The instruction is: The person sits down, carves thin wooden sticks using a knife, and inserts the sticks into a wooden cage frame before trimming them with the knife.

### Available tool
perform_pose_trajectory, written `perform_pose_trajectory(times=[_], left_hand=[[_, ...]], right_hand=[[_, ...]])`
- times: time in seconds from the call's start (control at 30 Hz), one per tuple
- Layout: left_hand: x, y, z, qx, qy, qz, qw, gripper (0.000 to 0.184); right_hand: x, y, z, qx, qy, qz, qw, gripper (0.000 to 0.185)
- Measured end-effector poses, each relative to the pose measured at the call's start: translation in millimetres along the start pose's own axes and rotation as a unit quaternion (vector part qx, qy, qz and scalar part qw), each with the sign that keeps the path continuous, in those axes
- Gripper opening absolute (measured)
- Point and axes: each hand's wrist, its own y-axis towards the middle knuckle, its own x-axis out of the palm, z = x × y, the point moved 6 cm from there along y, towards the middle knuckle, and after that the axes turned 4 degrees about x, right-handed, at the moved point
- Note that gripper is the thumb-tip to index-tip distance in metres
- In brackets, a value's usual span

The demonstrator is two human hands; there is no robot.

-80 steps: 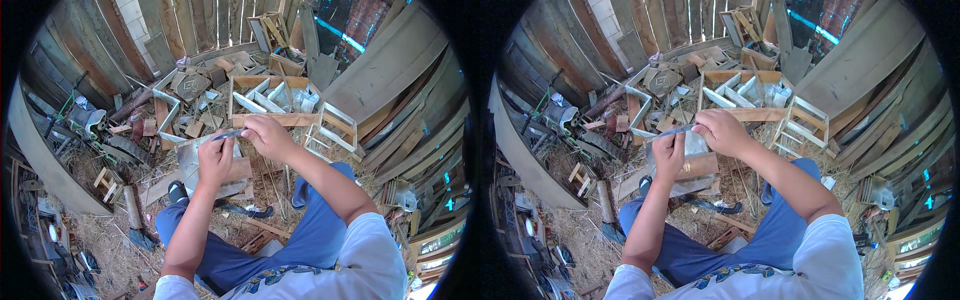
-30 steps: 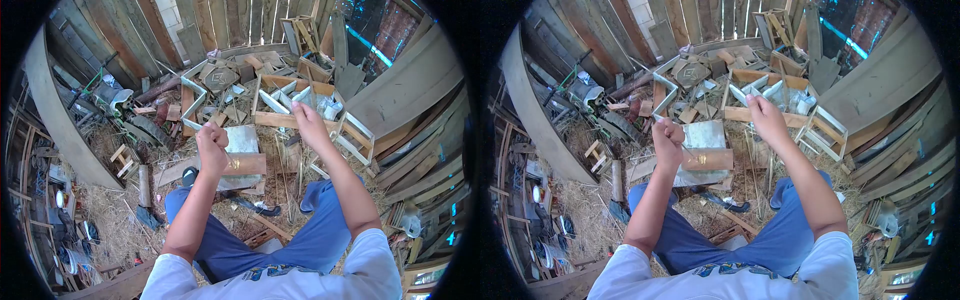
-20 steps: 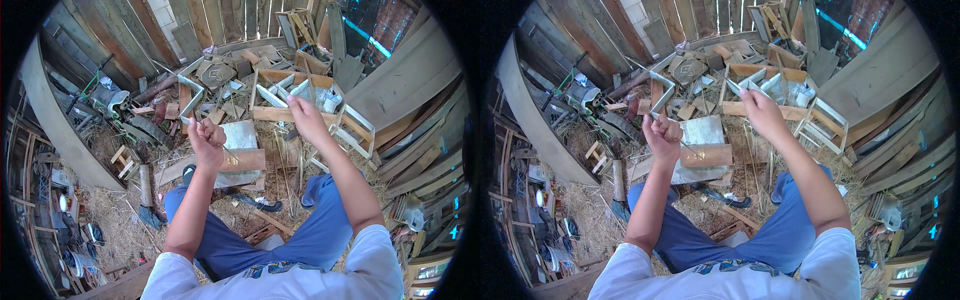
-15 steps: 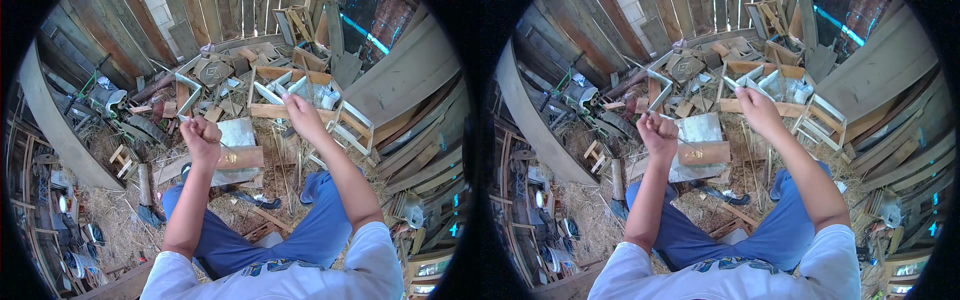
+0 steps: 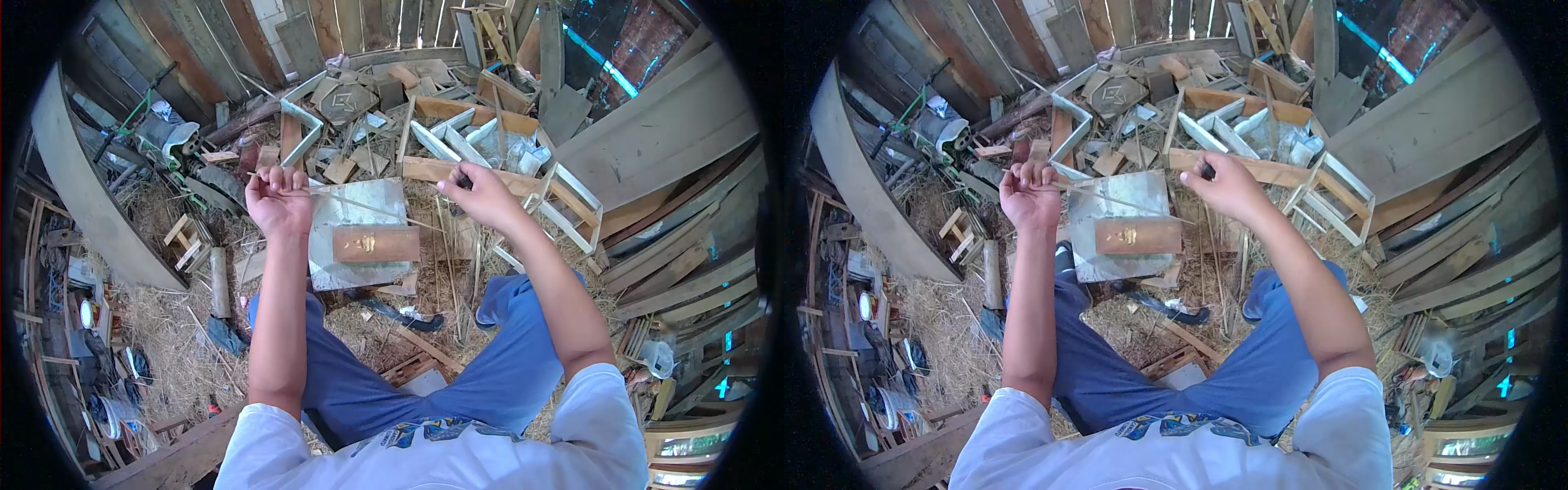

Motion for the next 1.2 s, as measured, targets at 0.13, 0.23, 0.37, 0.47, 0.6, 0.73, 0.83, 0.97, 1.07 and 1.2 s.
perform_pose_trajectory(times=[0.13, 0.23, 0.37, 0.47, 0.6, 0.73, 0.83, 0.97, 1.07, 1.2], left_hand=[[-1, 6, 10, 0.026, -0.015, 0.009, 0.999, 0.023], [-5, 9, 19, 0.050, -0.012, 0.046, 0.998, 0.024], [-15, 16, 30, 0.064, -0.031, 0.035, 0.997, 0.023], [-21, 19, 36, 0.077, -0.049, 0.050, 0.995, 0.022], [-29, 22, 41, 0.087, -0.026, 0.052, 0.994, 0.022], [-29, 23, 39, 0.087, -0.031, 0.073, 0.993, 0.021], [-26, 23, 37, 0.078, -0.009, 0.061, 0.995, 0.019], [-33, 22, 35, 0.093, 0.148, 0.127, 0.976, 0.017], [-40, 21, 33, 0.085, 0.207, 0.146, 0.964, 0.019], [-56, 22, 34, 0.078, 0.239, 0.174, 0.952, 0.022]], right_hand=[[12, 1, 5, 0.010, 0.016, -0.072, 0.997, 0.033], [16, -3, 2, 0.042, 0.024, -0.113, 0.992, 0.025], [21, -3, 1, 0.023, 0.099, -0.128, 0.987, 0.030], [20, -7, -5, 0.028, 0.130, -0.152, 0.979, 0.024], [20, -11, -9, 0.046, 0.117, -0.166, 0.978, 0.019], [20, -9, -8, 0.037, 0.137, -0.154, 0.978, 0.014], [15, -7, -10, 0.035, 0.140, -0.140, 0.980, 0.014], [9, 0, -2, 0.019, 0.170, -0.097, 0.980, 0.015], [2, 2, 4, 0.068, 0.193, -0.076, 0.976, 0.014], [-7, -1, -3, 0.100, 0.265, -0.086, 0.955, 0.014]])
